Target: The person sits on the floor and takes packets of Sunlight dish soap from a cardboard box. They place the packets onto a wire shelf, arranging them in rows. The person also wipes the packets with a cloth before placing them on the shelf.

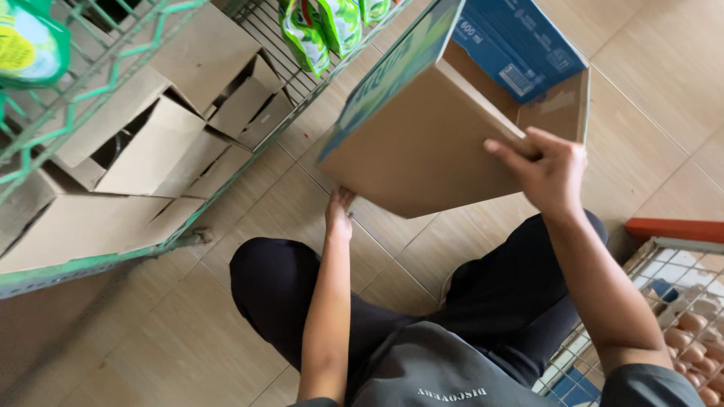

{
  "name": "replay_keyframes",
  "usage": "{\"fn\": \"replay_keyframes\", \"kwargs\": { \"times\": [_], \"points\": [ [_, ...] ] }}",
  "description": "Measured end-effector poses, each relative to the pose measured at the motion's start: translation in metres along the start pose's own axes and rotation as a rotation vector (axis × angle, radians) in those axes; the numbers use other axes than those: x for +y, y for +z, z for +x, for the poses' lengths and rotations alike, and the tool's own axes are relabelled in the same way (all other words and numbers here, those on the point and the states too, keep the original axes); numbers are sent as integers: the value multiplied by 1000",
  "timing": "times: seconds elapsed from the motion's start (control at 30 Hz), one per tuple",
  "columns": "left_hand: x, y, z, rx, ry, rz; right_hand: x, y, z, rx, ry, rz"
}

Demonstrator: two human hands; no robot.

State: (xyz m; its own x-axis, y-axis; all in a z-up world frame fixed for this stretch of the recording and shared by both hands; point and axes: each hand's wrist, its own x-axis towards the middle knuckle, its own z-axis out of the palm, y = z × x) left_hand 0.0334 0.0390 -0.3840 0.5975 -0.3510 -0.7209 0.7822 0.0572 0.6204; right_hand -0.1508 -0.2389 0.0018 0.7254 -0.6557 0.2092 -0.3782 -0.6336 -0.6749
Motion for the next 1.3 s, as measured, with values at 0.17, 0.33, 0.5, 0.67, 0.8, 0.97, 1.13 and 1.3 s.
{"fn": "replay_keyframes", "kwargs": {
  "times": [0.17, 0.33, 0.5, 0.67, 0.8, 0.97, 1.13, 1.3],
  "points": [
    [69, 24, -69, 125, 291, -107, 26, -8, 6, 112, 255, 290],
    [136, 42, -127, 119, 570, -86, 66, 0, 17, 219, 266, 573],
    [146, 54, -136, 102, 653, 12, 116, 22, 8, 279, 198, 815],
    [139, 67, -144, 155, 714, 33, 157, 44, -2, 335, 281, 865],
    [150, 92, -173, 193, 797, 140, 187, 56, 2, 388, 390, 915],
    [171, 127, -225, 330, 829, 549, 233, 73, 4, 414, 439, 1024],
    [183, 162, -252, 307, 1180, 823, 263, 105, 6, 430, 664, 1107],
    [211, 201, -232, 266, 1604, 1086, 264, 161, 5, 314, 668, 1347]
  ]
}}
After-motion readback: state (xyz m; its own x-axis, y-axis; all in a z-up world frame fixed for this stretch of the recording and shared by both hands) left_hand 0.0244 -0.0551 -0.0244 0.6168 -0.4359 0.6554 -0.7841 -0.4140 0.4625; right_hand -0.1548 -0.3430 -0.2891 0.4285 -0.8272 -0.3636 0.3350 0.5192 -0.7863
